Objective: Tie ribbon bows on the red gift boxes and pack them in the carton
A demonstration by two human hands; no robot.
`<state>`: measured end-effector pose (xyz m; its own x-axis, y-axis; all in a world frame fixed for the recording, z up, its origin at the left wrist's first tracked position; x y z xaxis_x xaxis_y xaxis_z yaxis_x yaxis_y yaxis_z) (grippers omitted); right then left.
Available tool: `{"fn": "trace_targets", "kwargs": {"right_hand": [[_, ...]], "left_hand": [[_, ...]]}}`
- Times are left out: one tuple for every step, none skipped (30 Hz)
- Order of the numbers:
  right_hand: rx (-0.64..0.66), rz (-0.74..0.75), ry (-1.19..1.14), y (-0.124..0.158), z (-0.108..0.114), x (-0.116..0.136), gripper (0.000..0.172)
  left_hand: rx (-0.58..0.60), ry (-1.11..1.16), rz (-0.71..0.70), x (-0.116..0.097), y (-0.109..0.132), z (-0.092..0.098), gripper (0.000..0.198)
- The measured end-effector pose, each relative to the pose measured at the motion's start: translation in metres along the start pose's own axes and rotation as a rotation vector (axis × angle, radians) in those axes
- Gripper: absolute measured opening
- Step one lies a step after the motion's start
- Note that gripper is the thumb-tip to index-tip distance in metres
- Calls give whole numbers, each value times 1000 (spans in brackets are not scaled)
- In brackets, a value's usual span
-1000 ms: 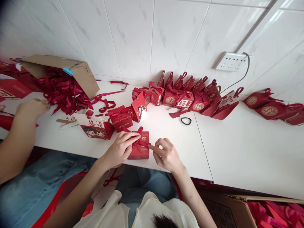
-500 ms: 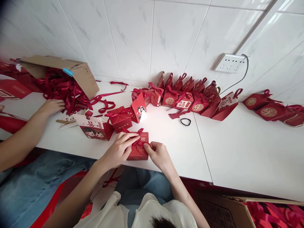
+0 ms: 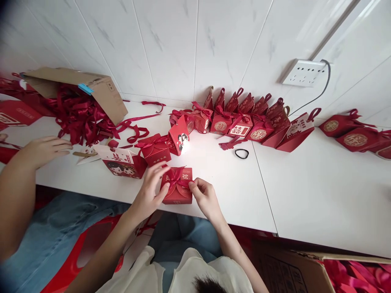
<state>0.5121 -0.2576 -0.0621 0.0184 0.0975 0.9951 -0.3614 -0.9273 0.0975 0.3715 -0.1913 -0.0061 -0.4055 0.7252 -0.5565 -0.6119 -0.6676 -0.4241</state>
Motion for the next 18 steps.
{"fn": "trace_targets", "kwargs": {"right_hand": [[-3, 0, -28, 0, 0, -2, 44], [-1, -3, -54, 0, -1, -3, 43], [4, -6, -77, 0, -2, -5, 42], [13, -10, -96, 0, -4, -6, 41], [22, -14, -113, -1, -6, -7, 40], [30, -19, -130, -1, -7, -8, 40], [39, -26, -149, -2, -8, -9, 39], [47, -34, -171, -3, -9, -10, 38], [54, -44, -197, -3, -10, -11, 38], [60, -55, -224, -4, -10, -13, 37], [65, -67, -252, -5, -10, -14, 37], [68, -79, -278, -5, -10, -16, 38], [72, -93, -303, -6, -10, -18, 38], [77, -108, -326, -7, -10, -20, 38], [83, -123, -347, -7, -10, -23, 38], [89, -135, -364, -7, -10, -25, 38], [92, -145, -378, -8, -10, -27, 38], [92, -151, -388, -8, -10, -29, 38]], "left_hand": [[-89, 25, 113, 10, 5, 6, 28], [-142, 49, 230, 20, 12, 9, 23], [-152, 74, 337, 29, 18, 8, 20], [-124, 97, 423, 35, 23, 4, 21], [-74, 118, 481, 38, 27, 0, 24], [-32, 142, 513, 38, 28, -4, 26], [-8, 169, 527, 38, 28, -6, 27], [3, 200, 533, 37, 27, -6, 28], [14, 238, 539, 36, 26, -7, 28], [33, 281, 548, 36, 25, -8, 28], [53, 322, 561, 37, 24, -10, 29], [67, 355, 574, 38, 24, -12, 29], [73, 377, 584, 39, 24, -12, 28], [73, 390, 591, 40, 24, -12, 27], [71, 398, 591, 41, 23, -12, 25], [71, 405, 585, 42, 23, -12, 23], [76, 413, 576, 42, 22, -12, 22], [90, 422, 567, 41, 21, -12, 21]]}}
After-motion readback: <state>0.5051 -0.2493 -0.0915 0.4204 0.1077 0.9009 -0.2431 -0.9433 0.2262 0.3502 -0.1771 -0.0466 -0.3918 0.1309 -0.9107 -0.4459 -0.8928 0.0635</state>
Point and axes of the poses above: each hand's wrist, its own y-axis away from the middle knuckle, its own z-axis out of the back of the hand, x = y × z, the point moved 9 cm from there along -y, towards the middle knuckle, and after that the axes turned 2 degrees about -y, right-handed, at the moved point
